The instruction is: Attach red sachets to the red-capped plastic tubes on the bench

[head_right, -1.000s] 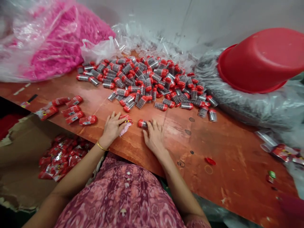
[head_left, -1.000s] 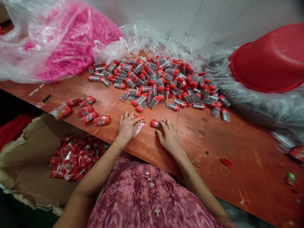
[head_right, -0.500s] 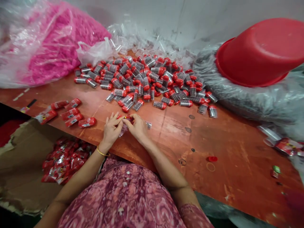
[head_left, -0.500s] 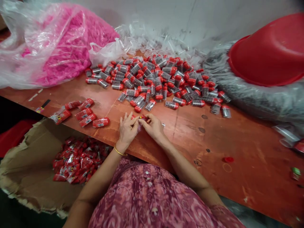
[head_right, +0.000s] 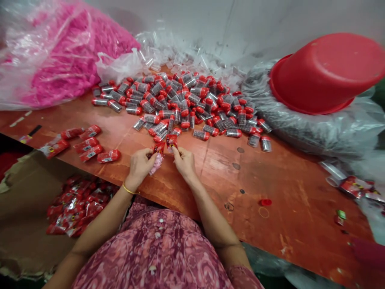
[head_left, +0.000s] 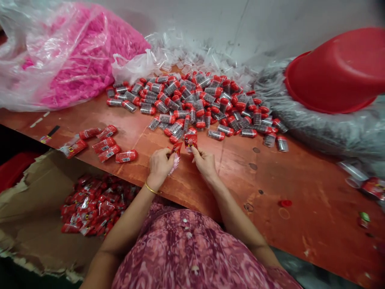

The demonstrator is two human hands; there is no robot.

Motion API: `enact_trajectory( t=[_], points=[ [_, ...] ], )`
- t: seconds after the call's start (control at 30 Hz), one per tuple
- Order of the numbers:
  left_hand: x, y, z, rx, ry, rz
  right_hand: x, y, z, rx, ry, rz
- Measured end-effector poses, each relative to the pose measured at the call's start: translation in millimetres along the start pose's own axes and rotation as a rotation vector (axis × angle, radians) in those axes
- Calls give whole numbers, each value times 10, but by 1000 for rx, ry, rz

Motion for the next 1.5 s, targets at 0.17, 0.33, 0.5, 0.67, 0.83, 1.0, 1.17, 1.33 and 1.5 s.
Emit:
enact_trajectory(
  t=[0.17, 0.33, 0.5, 0.67, 0.83, 1.0, 1.17, 1.33, 1.5],
  points=[
    [-1, -471, -162, 336, -78, 552, -110, 138, -41, -76, -16, 39],
    [10, -518, -223, 289, 27, 173, -31, 224, -153, -98, 36, 79],
    [192, -215, -222, -54, 151, -410, 172, 312, -278, -151, 117, 86],
    [184, 66, -235, -273, 98, -616, 28, 336, -331, -252, 190, -202],
    [193, 199, -244, -403, 82, -757, -367, 191, -258, -366, 143, -795],
    [269, 175, -261, -432, 79, -814, -366, 9, -242, -335, 162, -1018],
    [260, 209, -269, -457, 63, -839, -385, 107, -395, -289, 196, -724],
    [287, 205, -326, -491, 79, -824, -342, 278, -692, -152, 254, -136],
    [329, 79, -376, -411, 123, -760, -204, 299, -743, 28, 281, 113]
  ],
)
Point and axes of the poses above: each hand's wrist, its own z-axis towards the middle knuckle, its own x-axis out of the palm, y = z × x, the point moved 10 cm from there along z, towards the middle knuckle, and after that the axes turned 1 degree about y, right-handed, at the moved point
